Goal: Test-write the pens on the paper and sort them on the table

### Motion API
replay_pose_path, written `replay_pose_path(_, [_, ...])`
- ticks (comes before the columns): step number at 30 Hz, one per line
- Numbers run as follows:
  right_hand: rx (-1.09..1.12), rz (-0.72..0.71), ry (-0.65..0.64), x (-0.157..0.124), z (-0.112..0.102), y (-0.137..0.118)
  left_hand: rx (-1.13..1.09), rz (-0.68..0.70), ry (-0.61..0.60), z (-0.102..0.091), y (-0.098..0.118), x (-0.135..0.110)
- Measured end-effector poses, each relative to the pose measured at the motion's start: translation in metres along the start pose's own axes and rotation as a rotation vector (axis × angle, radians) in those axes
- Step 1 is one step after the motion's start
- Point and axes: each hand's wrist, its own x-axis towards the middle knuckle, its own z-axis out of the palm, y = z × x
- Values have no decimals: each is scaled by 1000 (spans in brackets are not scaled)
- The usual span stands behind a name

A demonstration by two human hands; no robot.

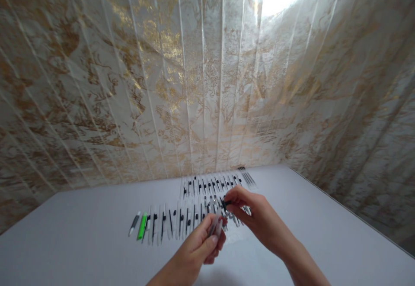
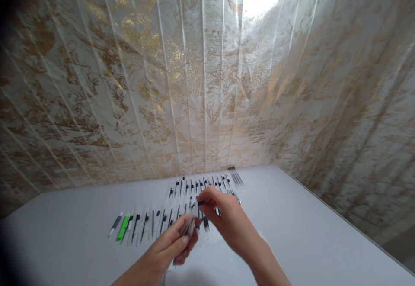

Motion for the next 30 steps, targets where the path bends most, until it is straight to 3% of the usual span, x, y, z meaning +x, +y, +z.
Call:
replay_pose_path(3, [17,6,-40,0,-1,2,85,-39,6,1,3,-2])
replay_pose_path(12, [56,9,-166,-2,-2,2,131,21,-32,1,11,-8])
replay_pose_path(18, [99,152,-269,-5,-3,3,416,21,-8,-3,14,-12])
replay_pose_path(20, [9,157,-288,-4,0,2,500,9,8,-2,13,-12])
replay_pose_path(25, [-552,92,-171,0,22,0,555,75,114,-3,8,-9])
replay_pose_path(27, [-630,112,-149,0,27,0,581,110,176,-6,8,-9])
replay_pose_path(30, [-560,47,-179,-1,25,-3,633,120,200,-12,13,-12])
